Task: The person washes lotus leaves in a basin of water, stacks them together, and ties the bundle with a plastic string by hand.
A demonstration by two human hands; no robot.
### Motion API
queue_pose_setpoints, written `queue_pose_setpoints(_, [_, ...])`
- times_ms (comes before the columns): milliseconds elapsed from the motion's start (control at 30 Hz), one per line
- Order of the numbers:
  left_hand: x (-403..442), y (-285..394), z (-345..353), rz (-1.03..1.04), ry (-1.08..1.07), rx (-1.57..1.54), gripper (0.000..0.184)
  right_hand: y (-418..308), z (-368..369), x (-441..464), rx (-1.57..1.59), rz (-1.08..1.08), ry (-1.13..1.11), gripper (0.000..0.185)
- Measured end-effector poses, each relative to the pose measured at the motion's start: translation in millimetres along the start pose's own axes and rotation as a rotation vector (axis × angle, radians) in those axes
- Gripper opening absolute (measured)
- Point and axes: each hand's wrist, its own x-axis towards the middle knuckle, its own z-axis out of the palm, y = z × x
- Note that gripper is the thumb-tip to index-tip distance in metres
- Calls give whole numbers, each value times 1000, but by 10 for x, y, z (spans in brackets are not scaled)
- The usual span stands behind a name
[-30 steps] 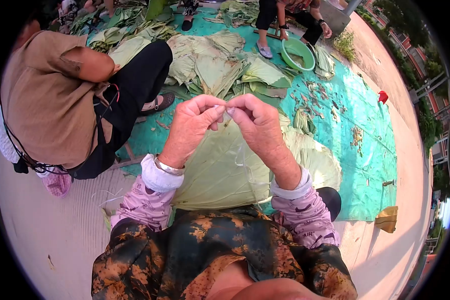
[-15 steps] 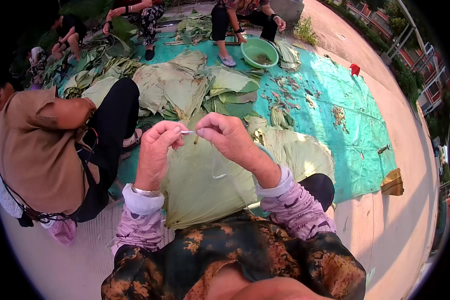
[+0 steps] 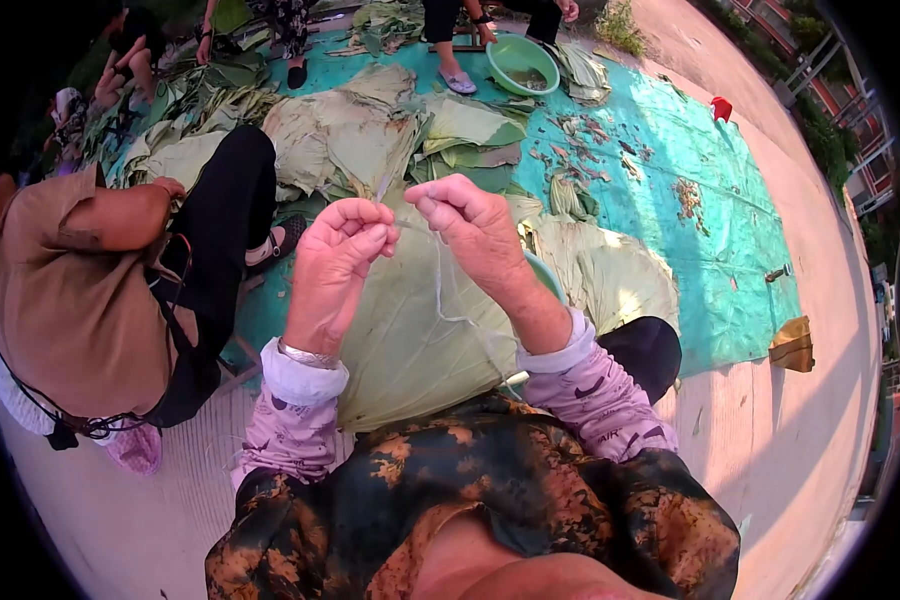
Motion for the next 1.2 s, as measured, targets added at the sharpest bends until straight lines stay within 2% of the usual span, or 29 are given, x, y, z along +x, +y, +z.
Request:
queue_pose_setpoints(33, [23,-11,-25,5,0,-15,15,-4,-47,4,-8,81,-52,12])
queue_pose_setpoints(133, [10,-17,-46,27,61,-24,18,-47,8,-13,235,170,-52,14])
queue_pose_setpoints(333, [-2,-37,15,46,97,49,19,-168,83,-37,249,256,-51,15])
queue_pose_setpoints(433, [-7,-42,41,66,111,86,18,-197,99,-23,151,181,-52,14])
queue_pose_setpoints(533, [16,-52,58,106,113,134,19,-158,128,-41,-60,-34,-30,13])
queue_pose_setpoints(733, [16,-60,128,144,146,188,19,-207,180,-13,-10,1,63,8])
queue_pose_setpoints(933, [14,-86,174,144,144,189,18,-188,205,-35,-209,-106,130,7])
queue_pose_setpoints(1033, [27,-112,177,153,142,183,17,-107,239,-32,-453,-396,203,8])
queue_pose_setpoints(1133, [39,-126,181,159,157,175,17,-128,241,-11,-620,-519,193,12])
queue_pose_setpoints(1200, [48,-130,187,178,161,162,16,-175,256,-37,-708,-518,159,14])
